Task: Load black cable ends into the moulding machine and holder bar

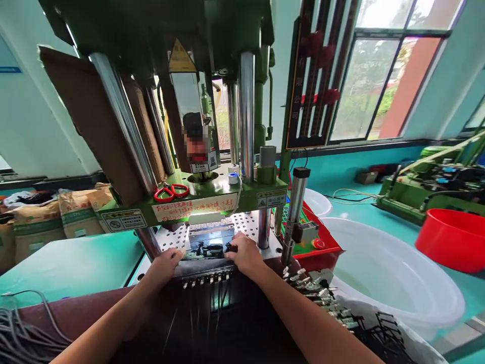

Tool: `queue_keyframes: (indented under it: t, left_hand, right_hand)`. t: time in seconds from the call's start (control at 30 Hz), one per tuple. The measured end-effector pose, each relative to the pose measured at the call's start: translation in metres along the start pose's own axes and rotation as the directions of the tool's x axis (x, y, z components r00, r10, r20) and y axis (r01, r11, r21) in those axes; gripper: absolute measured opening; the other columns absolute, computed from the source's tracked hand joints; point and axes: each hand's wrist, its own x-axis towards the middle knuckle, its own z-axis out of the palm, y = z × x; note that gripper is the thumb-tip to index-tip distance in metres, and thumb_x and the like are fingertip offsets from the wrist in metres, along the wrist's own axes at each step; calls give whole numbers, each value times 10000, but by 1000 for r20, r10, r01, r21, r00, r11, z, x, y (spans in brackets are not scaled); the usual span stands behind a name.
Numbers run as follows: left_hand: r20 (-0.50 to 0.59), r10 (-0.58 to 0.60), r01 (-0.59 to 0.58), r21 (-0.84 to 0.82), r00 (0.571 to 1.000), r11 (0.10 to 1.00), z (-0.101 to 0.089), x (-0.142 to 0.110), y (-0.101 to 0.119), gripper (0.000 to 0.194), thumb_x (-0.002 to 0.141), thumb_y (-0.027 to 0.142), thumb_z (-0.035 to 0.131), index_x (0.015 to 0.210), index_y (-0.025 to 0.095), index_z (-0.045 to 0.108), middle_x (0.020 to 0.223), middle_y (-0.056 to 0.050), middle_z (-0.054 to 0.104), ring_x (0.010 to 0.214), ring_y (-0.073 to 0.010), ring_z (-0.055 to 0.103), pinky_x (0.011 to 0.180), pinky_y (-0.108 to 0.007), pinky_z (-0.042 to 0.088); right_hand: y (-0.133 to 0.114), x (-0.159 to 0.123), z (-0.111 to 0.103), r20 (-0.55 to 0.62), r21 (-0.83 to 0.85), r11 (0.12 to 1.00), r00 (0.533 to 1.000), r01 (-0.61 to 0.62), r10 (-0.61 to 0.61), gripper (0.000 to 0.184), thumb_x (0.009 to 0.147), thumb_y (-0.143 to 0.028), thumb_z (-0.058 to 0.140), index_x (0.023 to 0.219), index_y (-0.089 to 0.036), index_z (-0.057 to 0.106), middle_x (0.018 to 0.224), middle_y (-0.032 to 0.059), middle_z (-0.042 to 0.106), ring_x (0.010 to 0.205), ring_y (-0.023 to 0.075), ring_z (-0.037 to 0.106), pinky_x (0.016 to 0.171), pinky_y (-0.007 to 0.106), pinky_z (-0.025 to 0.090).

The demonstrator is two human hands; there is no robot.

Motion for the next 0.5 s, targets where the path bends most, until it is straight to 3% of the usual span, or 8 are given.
queue_keyframes:
  t: [0.2, 0.33, 0.4, 0.5]
  left_hand:
    - [51, -44, 43, 11, 998, 999, -1, 1, 4, 359, 953, 351, 314, 824, 161, 590, 831, -65, 653, 780, -166, 613, 718, -267, 442]
    - [69, -9, 5, 48, 998, 999, -1, 2, 0, 317, 930, 423, 445, 938, 152, 609, 924, -58, 643, 820, -160, 600, 777, -323, 467]
    - [70, -1, -4, 61, 998, 998, 1, 3, -3, 316, 907, 440, 505, 976, 148, 605, 962, -50, 637, 848, -160, 598, 806, -354, 477]
    - [64, -24, 19, 74, 998, 997, 3, 3, -4, 323, 933, 425, 459, 927, 138, 607, 911, -42, 639, 831, -155, 601, 804, -353, 479]
  right_hand:
    - [4, -2, 7, -80, 61, 998, 997, -6, 11, 192, 739, -219, 672, 597, -173, 552, 789, -3, 572, 706, 135, 569, 651, 238, 393]
    - [2, -2, 5, -85, 96, 995, 996, -5, 13, 162, 862, -294, 523, 749, -189, 573, 691, -20, 566, 604, 130, 573, 579, 231, 400]
    - [-1, -3, 4, -81, 76, 997, 997, 23, -17, 153, 841, -267, 548, 713, -187, 573, 729, -9, 575, 652, 133, 574, 621, 237, 399]
    - [-6, -3, 4, -55, 12, 997, 996, 72, -71, 174, 724, -172, 658, 583, -179, 556, 736, -2, 563, 757, 151, 541, 692, 251, 357]
